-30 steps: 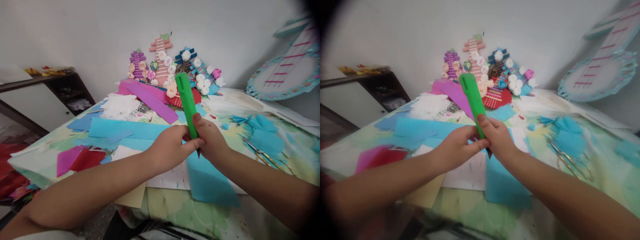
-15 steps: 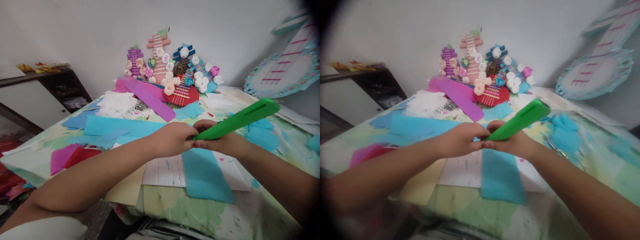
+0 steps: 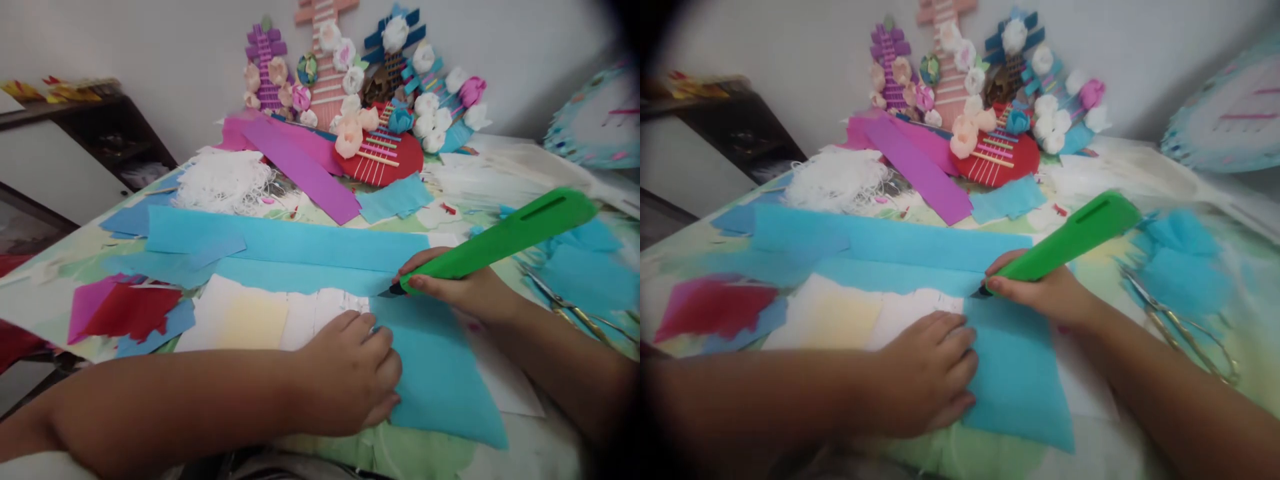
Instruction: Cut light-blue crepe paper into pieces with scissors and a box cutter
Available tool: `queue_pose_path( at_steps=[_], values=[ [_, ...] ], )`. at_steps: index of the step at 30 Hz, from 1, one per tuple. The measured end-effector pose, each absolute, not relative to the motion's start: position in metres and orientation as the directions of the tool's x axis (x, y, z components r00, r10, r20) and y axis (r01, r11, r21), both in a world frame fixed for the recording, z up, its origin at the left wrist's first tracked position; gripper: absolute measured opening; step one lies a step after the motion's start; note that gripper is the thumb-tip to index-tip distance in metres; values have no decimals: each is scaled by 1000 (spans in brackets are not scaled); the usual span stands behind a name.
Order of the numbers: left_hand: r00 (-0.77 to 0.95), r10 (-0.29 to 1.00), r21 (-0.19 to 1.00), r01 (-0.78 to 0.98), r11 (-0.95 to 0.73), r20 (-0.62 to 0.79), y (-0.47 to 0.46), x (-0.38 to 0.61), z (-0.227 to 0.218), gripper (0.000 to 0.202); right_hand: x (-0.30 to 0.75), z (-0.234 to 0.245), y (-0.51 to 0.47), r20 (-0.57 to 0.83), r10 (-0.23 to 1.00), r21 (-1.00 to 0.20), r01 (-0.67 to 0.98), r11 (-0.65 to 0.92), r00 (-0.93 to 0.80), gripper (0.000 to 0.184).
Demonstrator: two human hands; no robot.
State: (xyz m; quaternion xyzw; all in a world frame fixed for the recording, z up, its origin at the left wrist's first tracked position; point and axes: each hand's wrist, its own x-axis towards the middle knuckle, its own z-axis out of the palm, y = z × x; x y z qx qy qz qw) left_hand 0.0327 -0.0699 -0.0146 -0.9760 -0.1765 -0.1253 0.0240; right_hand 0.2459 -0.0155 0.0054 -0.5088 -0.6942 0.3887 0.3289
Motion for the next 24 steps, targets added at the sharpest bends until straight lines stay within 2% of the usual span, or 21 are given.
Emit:
queue_pose_path(
  at_steps=[3, 10, 19, 24],
  values=[
    [878, 381, 47, 385, -922, 290, -70, 34, -23, 34, 244, 5, -15, 18, 948, -878, 449, 167, -316, 20],
    [857, 458, 123, 441, -889, 236, -70, 32, -21, 37, 245, -2, -13, 14, 948, -877, 452, 164, -317, 17],
    [862, 453, 147, 430, -891, 228, -69, 31, -20, 37, 240, 5, -14, 44, 896, -798, 524, 298, -443, 15],
    [870, 447, 153, 423, -893, 205, -67, 30, -20, 41, 240, 6, -13, 31, 894, -800, 525, 290, -447, 15]
  ],
)
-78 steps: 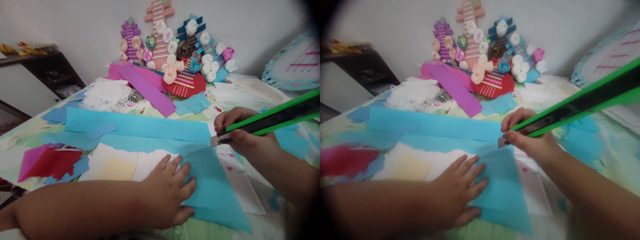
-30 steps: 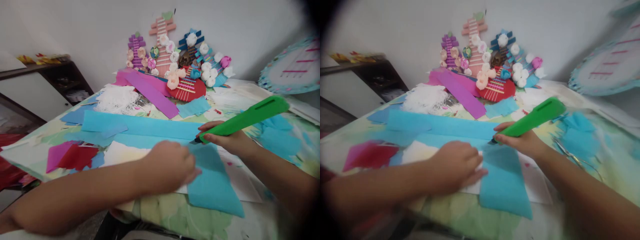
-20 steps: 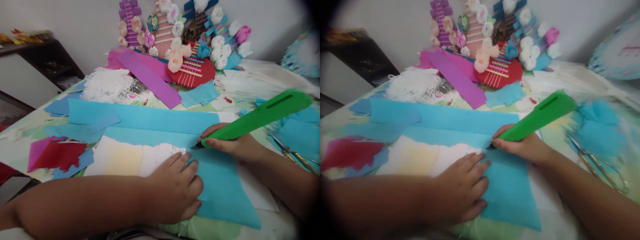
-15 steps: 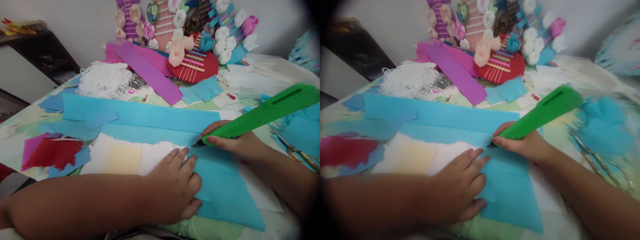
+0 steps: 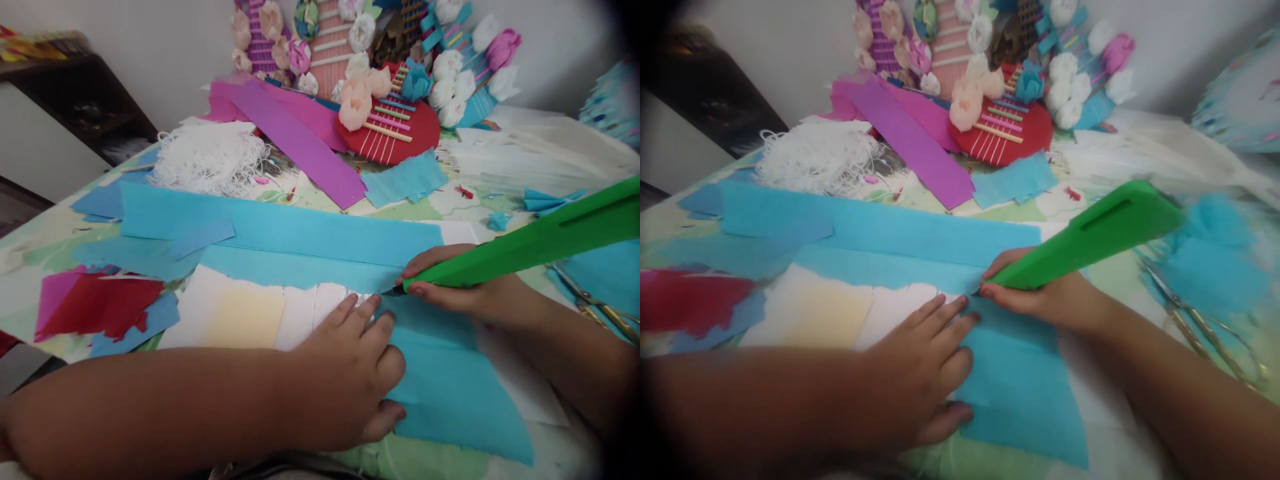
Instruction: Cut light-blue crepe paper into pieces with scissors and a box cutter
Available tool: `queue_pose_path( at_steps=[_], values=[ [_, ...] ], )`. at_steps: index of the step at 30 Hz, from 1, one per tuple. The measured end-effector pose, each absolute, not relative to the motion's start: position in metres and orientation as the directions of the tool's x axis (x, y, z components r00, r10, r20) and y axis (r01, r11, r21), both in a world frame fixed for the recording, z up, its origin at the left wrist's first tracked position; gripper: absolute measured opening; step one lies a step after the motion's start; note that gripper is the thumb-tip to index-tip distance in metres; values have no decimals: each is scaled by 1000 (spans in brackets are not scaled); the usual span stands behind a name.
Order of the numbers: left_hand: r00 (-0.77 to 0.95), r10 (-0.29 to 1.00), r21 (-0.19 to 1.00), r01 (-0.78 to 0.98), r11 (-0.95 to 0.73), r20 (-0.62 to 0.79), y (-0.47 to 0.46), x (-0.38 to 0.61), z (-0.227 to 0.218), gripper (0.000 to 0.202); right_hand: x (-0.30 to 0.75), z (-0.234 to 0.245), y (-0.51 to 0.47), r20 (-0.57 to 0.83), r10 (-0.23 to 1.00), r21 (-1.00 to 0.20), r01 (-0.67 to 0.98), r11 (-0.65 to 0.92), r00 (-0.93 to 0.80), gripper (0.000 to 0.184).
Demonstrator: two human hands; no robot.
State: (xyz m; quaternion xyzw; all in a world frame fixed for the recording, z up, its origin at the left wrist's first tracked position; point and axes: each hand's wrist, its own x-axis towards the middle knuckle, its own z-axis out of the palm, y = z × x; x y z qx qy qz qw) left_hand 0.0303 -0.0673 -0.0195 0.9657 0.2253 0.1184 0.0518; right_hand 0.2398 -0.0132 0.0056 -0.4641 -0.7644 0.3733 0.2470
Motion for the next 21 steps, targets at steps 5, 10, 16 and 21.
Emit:
queue_pose_path(
  at_steps=[5, 10, 16, 21],
  values=[
    [870, 447, 165, 419, -893, 210, -67, 30, -19, 40, 240, 6, -13, 42, 887, -785, 534, 313, -459, 14],
    [871, 444, 156, 418, -895, 213, -66, 30, -21, 39, 238, 6, -13, 27, 892, -760, 570, 311, -451, 15],
    [870, 450, 160, 424, -892, 201, -68, 29, -20, 37, 237, 7, -14, 30, 882, -723, 599, 344, -470, 16],
    [869, 451, 153, 426, -892, 206, -68, 30, -19, 36, 236, 7, -14, 23, 884, -737, 590, 331, -467, 16]
  ],
)
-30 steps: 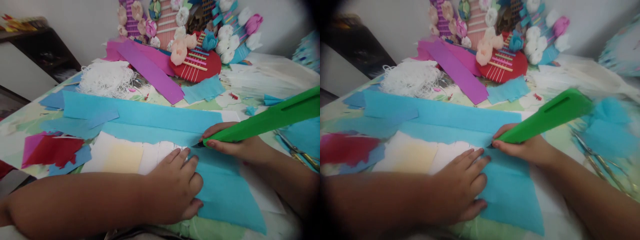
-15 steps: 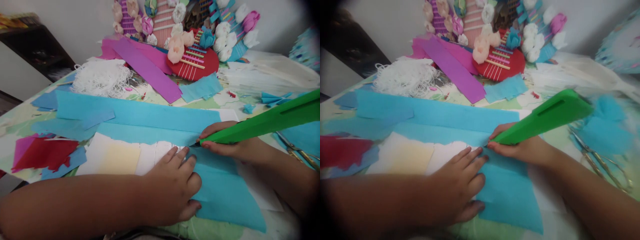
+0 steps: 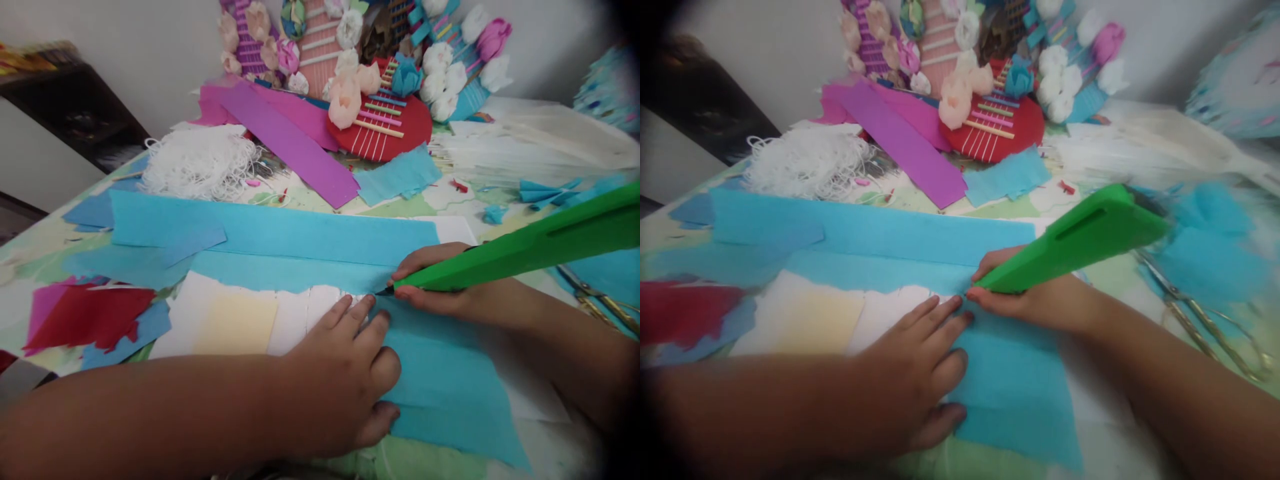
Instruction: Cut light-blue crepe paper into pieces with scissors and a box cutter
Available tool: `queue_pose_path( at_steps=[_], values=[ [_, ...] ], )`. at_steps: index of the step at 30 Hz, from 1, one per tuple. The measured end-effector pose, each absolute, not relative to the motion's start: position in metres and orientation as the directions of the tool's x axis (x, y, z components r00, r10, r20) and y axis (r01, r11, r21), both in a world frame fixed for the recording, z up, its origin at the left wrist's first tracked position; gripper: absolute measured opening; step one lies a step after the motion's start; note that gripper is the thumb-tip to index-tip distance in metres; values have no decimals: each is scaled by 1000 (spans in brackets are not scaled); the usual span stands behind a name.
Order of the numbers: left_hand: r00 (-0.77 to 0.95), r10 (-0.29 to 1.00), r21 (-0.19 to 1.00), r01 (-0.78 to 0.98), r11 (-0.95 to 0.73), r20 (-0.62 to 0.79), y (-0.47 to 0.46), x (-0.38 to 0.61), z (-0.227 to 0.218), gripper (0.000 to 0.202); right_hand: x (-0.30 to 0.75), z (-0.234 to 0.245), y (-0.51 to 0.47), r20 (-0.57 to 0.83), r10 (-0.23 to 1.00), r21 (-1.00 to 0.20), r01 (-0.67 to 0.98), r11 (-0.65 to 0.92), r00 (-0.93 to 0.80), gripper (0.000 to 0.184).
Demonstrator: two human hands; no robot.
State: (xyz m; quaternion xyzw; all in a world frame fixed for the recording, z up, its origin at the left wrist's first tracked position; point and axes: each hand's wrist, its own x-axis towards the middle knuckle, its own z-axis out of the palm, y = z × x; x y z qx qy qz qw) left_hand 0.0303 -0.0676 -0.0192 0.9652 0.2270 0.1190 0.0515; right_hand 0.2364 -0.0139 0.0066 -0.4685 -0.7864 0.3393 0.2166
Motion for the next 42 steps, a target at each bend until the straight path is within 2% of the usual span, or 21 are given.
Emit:
queue_pose_path(
  at_steps=[9, 13, 19, 25, 34, 42],
  values=[
    [870, 444, 151, 420, -895, 212, -67, 31, -20, 36, 237, 7, -14, 19, 874, -747, 574, 335, -486, 16],
    [865, 456, 150, 432, -889, 210, -68, 31, -20, 37, 241, 1, -13, 12, 876, -791, 532, 303, -481, 17],
    [856, 466, 154, 442, -884, 221, -68, 31, -22, 51, 243, -4, -14, 48, 871, -803, 499, 325, -489, 15],
    [870, 472, 155, 451, -879, 142, -66, 30, -22, 57, 244, -6, -13, 67, 862, -785, 508, 356, -502, 15],
    [901, 419, 73, 413, -908, 110, -65, 29, -17, 58, 253, -14, -12, 69, 899, -930, 298, 215, -433, 17],
    [893, 440, 117, 429, -896, 91, -63, 28, -17, 56, 258, -22, -10, 58, 928, -959, 237, 154, -368, 12]
  ],
)
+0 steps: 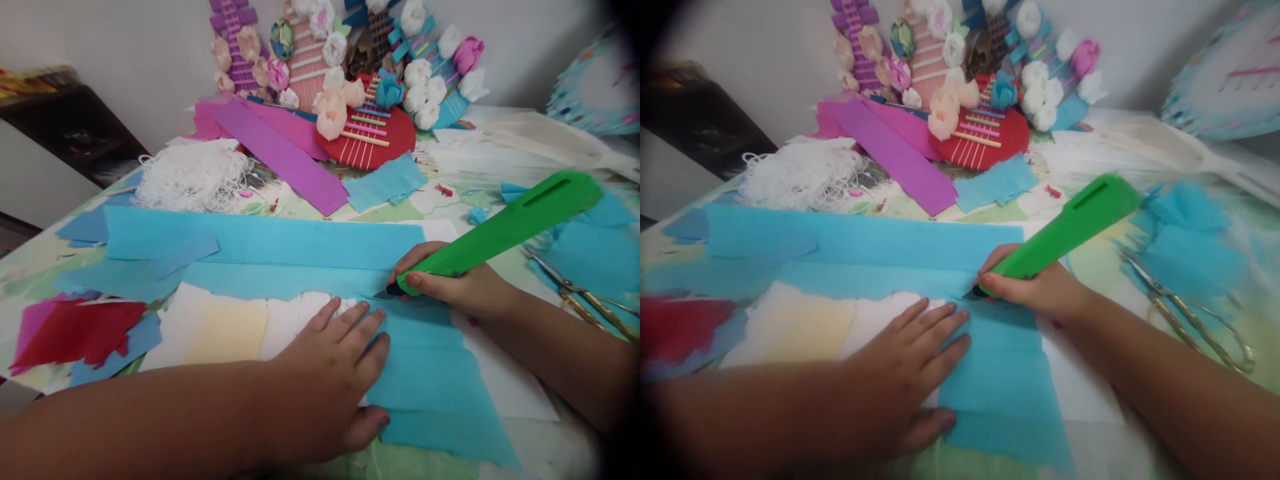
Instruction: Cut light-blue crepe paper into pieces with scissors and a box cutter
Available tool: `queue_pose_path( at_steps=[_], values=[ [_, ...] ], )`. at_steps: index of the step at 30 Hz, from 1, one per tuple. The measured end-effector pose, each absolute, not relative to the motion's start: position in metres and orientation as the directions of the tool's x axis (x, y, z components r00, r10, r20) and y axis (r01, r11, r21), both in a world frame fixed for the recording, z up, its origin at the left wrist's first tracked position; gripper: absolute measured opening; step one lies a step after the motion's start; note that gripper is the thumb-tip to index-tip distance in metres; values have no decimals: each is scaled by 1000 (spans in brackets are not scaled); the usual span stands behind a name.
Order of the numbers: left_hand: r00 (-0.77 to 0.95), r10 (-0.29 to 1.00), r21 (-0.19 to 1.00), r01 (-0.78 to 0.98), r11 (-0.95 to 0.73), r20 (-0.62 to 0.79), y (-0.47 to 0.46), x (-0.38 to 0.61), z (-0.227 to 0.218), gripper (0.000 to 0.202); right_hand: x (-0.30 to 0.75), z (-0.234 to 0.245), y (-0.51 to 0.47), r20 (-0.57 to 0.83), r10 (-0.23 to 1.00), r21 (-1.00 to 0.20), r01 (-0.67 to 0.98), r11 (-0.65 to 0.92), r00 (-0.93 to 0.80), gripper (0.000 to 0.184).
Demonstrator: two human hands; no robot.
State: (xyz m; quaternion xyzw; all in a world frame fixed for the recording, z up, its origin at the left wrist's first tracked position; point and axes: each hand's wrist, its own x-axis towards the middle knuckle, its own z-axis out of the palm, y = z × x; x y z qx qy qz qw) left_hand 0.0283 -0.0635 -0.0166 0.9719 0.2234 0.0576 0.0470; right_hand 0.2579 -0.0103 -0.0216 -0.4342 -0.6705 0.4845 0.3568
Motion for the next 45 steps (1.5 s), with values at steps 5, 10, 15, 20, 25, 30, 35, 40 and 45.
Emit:
queue_pose_path(
  at_steps=[5, 10, 15, 20, 25, 30, 35, 40, 45],
  values=[
    [887, 455, 137, 443, -886, 78, -64, 28, -15, 56, 259, -22, -11, 69, 921, -954, 243, 173, -383, 11],
    [882, 461, 114, 451, -885, 94, -63, 28, -15, 56, 257, -16, -11, 123, 904, -915, 305, 263, -410, 11],
    [888, 449, 109, 439, -892, 97, -63, 28, -15, 57, 256, -5, -10, 117, 839, -808, 441, 392, -532, 11],
    [886, 452, 105, 443, -891, 101, -63, 29, -15, 57, 255, 4, -10, 81, 794, -723, 513, 463, -602, 13],
    [882, 458, 99, 449, -888, 110, -63, 30, -17, 58, 254, 4, -8, 52, 796, -707, 540, 456, -603, 15],
    [875, 469, 116, 457, -882, 119, -65, 29, -21, 58, 257, -5, -8, 128, 799, -714, 504, 486, -588, 14],
    [882, 463, 115, 452, -884, 92, -64, 30, -18, 56, 258, -10, -11, 131, 817, -770, 461, 441, -562, 13],
    [889, 447, 109, 437, -893, 96, -63, 30, -17, 55, 261, -15, -10, 104, 838, -835, 410, 366, -535, 12],
    [892, 447, 109, 438, -892, 68, -63, 29, -16, 56, 264, -17, -9, 144, 891, -916, 284, 285, -430, 10]
  ],
)
